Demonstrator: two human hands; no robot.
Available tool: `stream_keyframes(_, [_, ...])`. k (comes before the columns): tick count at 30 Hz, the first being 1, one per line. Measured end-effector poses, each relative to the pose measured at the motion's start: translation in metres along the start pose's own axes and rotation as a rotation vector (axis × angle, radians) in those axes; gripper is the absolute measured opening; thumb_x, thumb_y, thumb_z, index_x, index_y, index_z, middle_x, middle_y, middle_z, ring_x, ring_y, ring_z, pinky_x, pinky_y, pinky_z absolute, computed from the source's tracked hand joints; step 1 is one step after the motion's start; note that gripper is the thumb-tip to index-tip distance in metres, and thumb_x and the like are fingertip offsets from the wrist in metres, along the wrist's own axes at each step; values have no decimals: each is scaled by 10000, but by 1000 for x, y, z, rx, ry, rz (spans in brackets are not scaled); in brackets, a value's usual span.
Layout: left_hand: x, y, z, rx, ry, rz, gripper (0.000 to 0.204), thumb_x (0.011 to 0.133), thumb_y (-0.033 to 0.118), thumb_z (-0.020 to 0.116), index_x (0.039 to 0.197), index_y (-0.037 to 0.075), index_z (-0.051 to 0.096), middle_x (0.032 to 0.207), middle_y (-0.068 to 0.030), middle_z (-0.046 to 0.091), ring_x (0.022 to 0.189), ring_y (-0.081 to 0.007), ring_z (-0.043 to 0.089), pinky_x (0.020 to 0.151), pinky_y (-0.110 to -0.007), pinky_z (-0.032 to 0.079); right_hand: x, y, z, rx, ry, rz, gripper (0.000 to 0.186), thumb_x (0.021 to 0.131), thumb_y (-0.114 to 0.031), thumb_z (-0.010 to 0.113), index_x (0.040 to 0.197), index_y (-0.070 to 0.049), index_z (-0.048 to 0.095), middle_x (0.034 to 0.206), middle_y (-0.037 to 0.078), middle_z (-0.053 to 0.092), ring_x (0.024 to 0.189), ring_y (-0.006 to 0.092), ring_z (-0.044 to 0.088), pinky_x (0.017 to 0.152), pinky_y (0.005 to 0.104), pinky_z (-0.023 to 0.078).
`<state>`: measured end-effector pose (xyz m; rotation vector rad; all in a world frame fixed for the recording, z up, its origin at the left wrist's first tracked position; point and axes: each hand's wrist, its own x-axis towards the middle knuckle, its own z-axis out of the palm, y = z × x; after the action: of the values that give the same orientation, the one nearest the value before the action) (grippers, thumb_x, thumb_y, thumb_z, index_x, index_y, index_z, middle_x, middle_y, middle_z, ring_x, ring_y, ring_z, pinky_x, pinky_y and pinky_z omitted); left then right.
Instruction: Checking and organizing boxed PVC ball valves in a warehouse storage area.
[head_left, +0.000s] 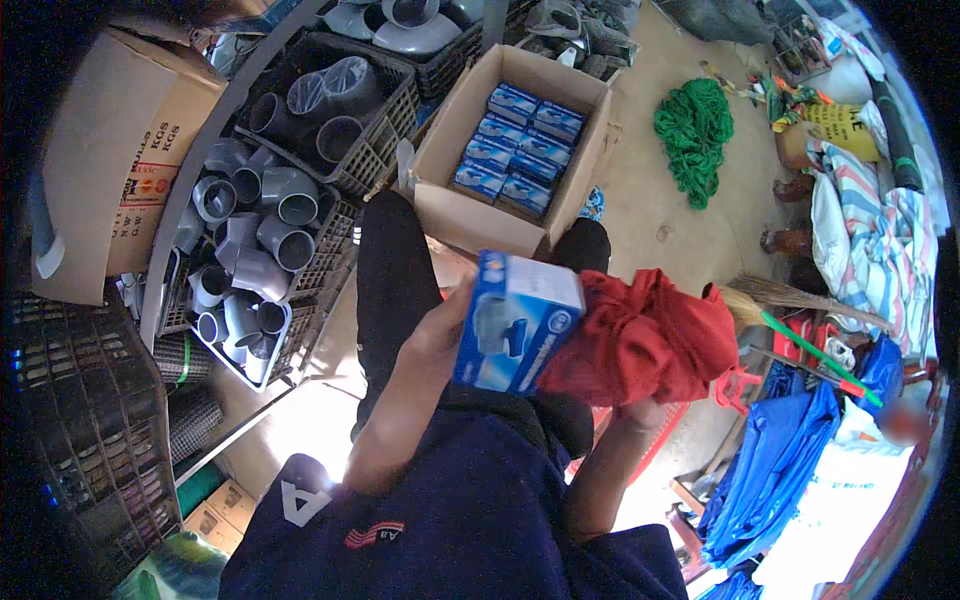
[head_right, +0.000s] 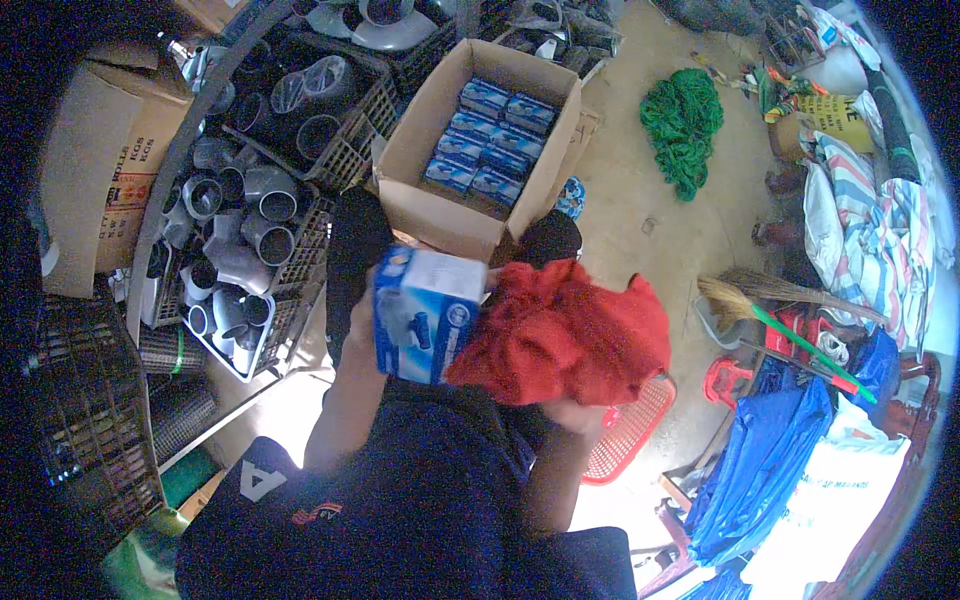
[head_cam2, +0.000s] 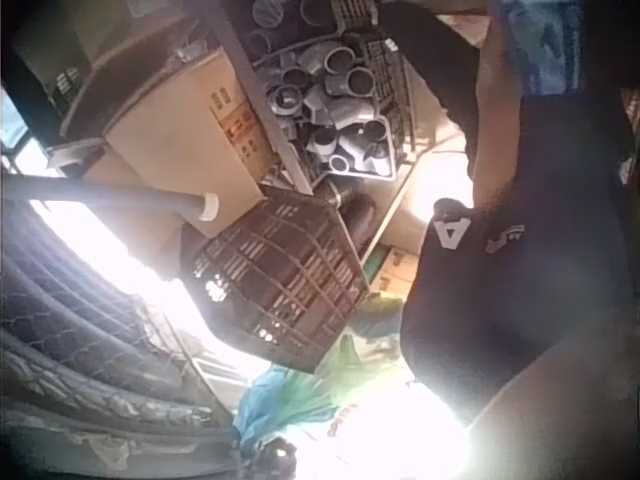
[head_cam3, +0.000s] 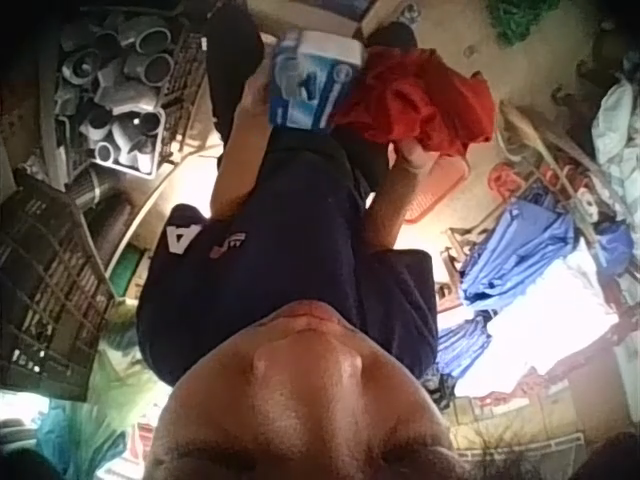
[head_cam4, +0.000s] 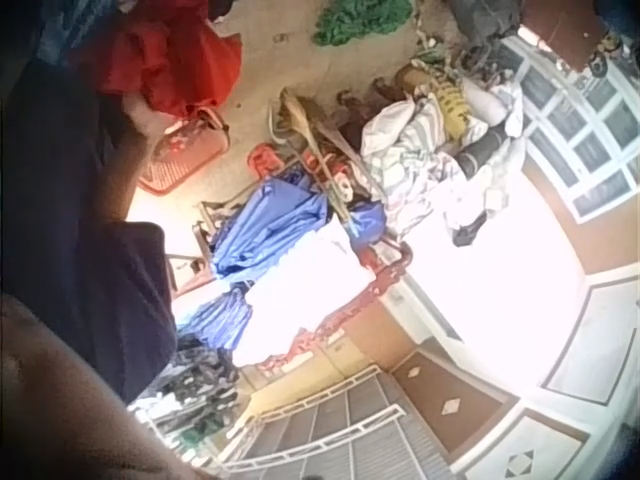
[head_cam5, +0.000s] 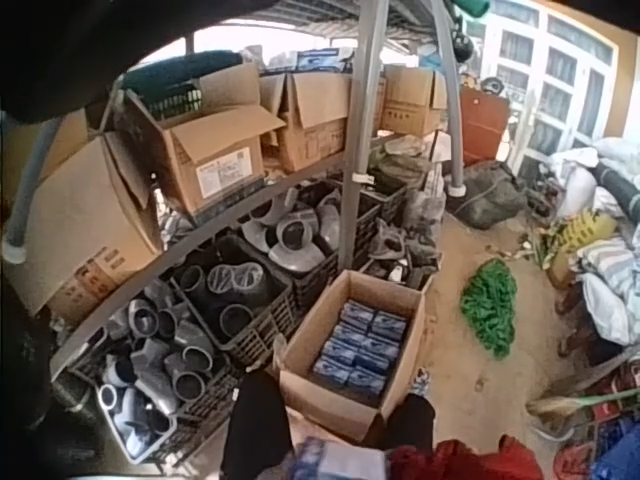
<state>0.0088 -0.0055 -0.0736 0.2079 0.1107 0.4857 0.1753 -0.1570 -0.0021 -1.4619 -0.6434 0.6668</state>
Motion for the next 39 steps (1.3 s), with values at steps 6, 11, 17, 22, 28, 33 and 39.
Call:
stream_keyframes(6, [21,16,78,45,-39,5,856,886,638,352,1404,-35,246,1420,-137,367,1256,-235,426,1029,-359,376,26,-25,26,72,-314,-110,806,693,-208,744,1357,-4,334,1355,147,426,1234,263,442,1047,408,357])
stream_keyframes(11, [25,22,86,224,30,20,800,883,527,481,1399,-40,251,1409,-161,373,1258,-229,427,1037,-344,362,31,-45,47,81,-224,-14,803,662,-205,745,1334,1,356,1324,141,455,1209,259,462,1035,396,361])
stream_keyframes(17, [22,23,74,115,84,-9,692,880,426,513,1355,-46,337,1363,-163,427,1214,-209,468,1027,-321,367,20,-52,51,19,-145,175,827,586,-186,758,1302,8,392,1274,138,497,1166,264,494,1022,386,363])
stream_keyframes(22, [12,26,85,306,186,-202,691,874,427,531,1366,-19,336,1279,-133,508,1105,-180,555,923,-296,462,3,-10,29,75,163,196,827,583,-171,758,1297,14,385,1254,132,503,1136,264,515,1005,366,378])
stream_keyframes(28, [23,15,84,128,86,-166,684,883,451,532,1378,22,335,1244,-133,532,1088,-186,567,944,-343,471,2,9,16,580,440,-6,419,656,13,756,1021,-25,555,977,134,601,850,218,622,767,327,512])
stream_keyframes(33, [33,19,75,63,144,-104,568,931,376,476,1393,79,331,1245,-110,530,1071,-205,575,948,-364,469,4,-7,14,465,389,-74,506,709,-56,706,1168,-20,497,1090,151,586,992,253,599,857,366,484])
stream_keyframes(39, [25,17,82,253,206,-53,576,940,353,441,1422,90,269,1276,-155,508,1172,-267,513,999,-377,405,-3,-21,29,-230,110,2,698,661,-232,741,1259,-10,457,1232,154,520,1135,311,517,978,426,404])
